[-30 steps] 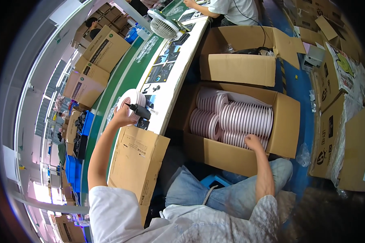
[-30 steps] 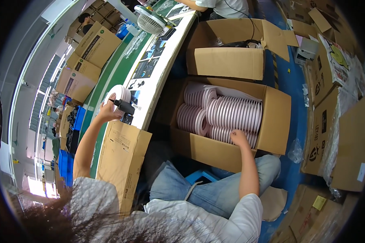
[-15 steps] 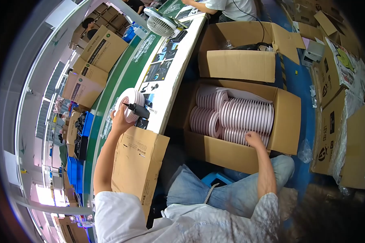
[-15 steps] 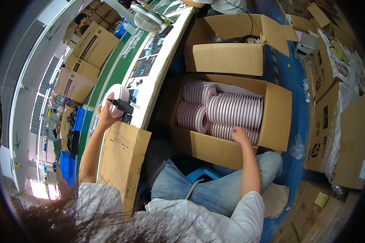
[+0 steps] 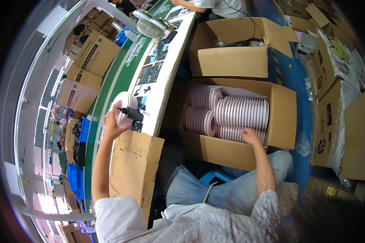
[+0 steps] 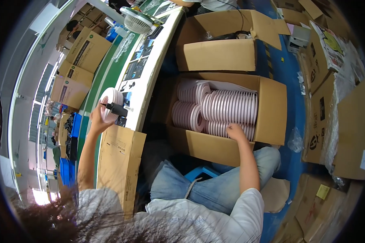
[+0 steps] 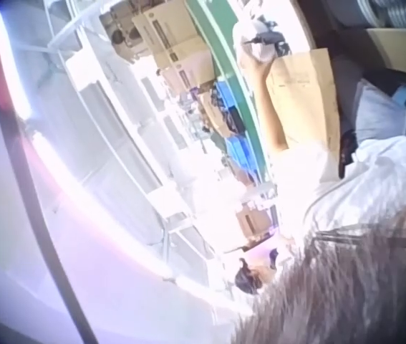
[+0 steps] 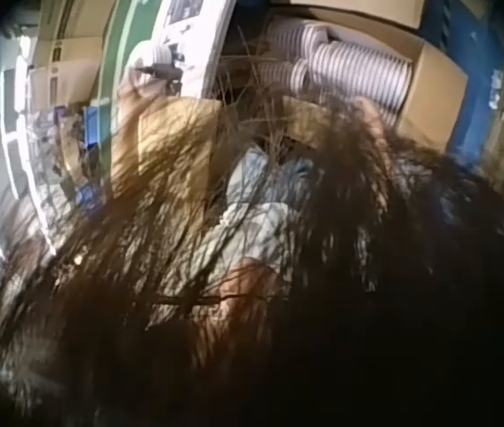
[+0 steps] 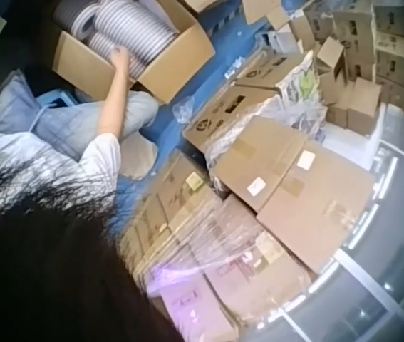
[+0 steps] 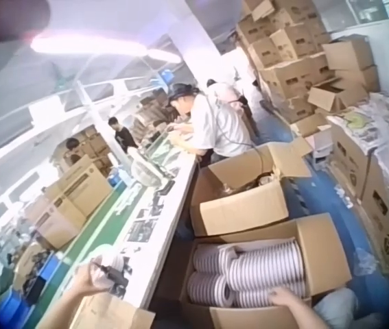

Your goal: Unpacking and sorting white ring-shaped components from a large box at a warehouse workstation.

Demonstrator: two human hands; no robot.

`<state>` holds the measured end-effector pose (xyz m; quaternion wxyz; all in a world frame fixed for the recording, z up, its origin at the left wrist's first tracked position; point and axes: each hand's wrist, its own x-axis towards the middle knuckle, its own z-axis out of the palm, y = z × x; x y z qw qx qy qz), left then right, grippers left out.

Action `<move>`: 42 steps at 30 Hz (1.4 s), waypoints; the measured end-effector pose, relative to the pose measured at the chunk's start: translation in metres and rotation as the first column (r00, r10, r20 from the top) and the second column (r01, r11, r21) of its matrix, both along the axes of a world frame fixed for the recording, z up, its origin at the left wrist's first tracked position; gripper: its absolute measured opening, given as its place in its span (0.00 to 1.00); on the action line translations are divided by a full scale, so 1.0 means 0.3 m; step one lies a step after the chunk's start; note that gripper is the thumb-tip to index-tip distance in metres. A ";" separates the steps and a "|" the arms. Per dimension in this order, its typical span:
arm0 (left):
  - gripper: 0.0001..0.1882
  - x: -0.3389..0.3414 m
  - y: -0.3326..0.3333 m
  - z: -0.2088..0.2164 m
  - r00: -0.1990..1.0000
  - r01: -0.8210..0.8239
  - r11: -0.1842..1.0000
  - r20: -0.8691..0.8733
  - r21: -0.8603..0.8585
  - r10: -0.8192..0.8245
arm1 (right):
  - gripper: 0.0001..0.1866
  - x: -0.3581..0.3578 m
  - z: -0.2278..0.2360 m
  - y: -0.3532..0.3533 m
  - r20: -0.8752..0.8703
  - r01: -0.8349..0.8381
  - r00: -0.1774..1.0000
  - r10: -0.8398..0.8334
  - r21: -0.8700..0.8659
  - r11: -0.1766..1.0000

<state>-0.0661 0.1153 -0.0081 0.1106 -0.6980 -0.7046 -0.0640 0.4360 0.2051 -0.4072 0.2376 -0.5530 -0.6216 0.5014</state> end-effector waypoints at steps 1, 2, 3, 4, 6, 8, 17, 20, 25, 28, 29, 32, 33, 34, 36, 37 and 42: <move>0.56 -0.011 -0.024 0.011 0.987 0.021 0.996 -0.159 0.089 -0.007 | 0.13 -0.005 0.007 -0.007 0.003 0.009 1.000 -0.009 -0.008 1.000; 0.52 0.038 -0.053 0.060 0.981 -0.031 0.998 -0.188 0.058 0.041 | 0.13 -0.007 0.013 -0.011 0.023 0.004 1.000 -0.006 0.077 0.997; 0.47 0.076 -0.084 0.074 0.953 -0.097 0.991 -0.279 0.087 0.118 | 0.14 -0.005 0.018 -0.016 0.051 0.001 0.999 -0.009 0.158 0.987; 0.42 0.130 -0.118 0.101 0.940 -0.128 0.989 -0.309 0.075 0.146 | 0.14 -0.008 0.042 -0.016 0.058 0.014 0.998 -0.023 0.146 0.989; 0.33 0.254 -0.179 0.160 0.942 -0.136 0.975 -0.284 0.173 0.182 | 0.15 -0.033 0.131 0.000 0.075 -0.071 0.994 0.080 -0.115 0.991; 0.28 0.489 -0.157 0.172 0.944 -0.046 0.971 -0.307 0.233 0.119 | 0.15 -0.024 0.137 0.005 0.062 -0.051 0.996 0.058 -0.106 0.993; 0.09 0.841 0.300 -0.795 0.826 0.535 0.754 0.048 -0.381 -0.562 | 0.18 -0.105 0.141 0.012 0.156 0.135 0.973 -0.171 0.216 0.967; 0.10 0.725 0.416 -1.145 0.664 0.620 0.589 -0.053 -0.519 -0.746 | 0.18 -0.090 0.131 0.048 0.091 0.079 0.992 -0.084 0.060 0.995; 0.20 0.733 0.533 -1.378 0.272 0.063 0.274 -0.248 -0.960 -0.930 | 0.17 0.006 0.051 0.046 0.156 0.044 0.987 -0.046 0.018 0.999; 0.20 0.699 0.533 -1.375 0.201 0.048 0.235 -0.221 -0.971 -0.954 | 0.16 0.002 0.109 0.063 0.012 0.073 0.997 -0.072 -0.075 0.995; 0.17 0.629 0.545 -1.376 0.185 0.233 0.267 -0.227 -0.935 -0.956 | 0.16 -0.020 0.141 0.080 0.003 0.057 0.998 -0.057 -0.069 0.996; 0.15 0.594 0.538 -1.346 0.201 0.388 0.275 -0.211 -0.880 -0.957 | 0.16 -0.054 0.176 0.101 0.040 -0.009 0.999 0.011 -0.064 0.998; 0.14 0.619 0.545 -1.311 0.217 0.363 0.266 -0.196 -0.893 -0.956 | 0.16 -0.051 0.162 0.092 0.045 -0.018 0.999 0.021 -0.069 0.997; 0.12 0.674 0.557 -1.267 0.191 0.305 0.213 -0.160 -0.928 -0.968 | 0.14 -0.046 0.138 0.085 0.018 0.063 0.998 -0.062 -0.013 0.998; 0.14 0.817 0.556 -1.106 0.281 0.198 0.207 -0.147 -0.958 -0.948 | 0.12 -0.033 0.116 0.072 -0.034 0.158 0.987 -0.158 0.004 0.987; 0.17 0.831 0.557 -1.034 0.372 0.073 0.202 -0.162 -0.977 -0.914 | 0.12 -0.045 0.124 0.073 -0.048 0.144 0.989 -0.143 0.013 0.990; 0.25 0.856 0.604 -0.722 0.820 0.160 0.251 -0.013 -0.955 -0.572 | 0.17 -0.075 0.134 0.079 -0.005 -0.032 0.999 0.032 -0.146 0.989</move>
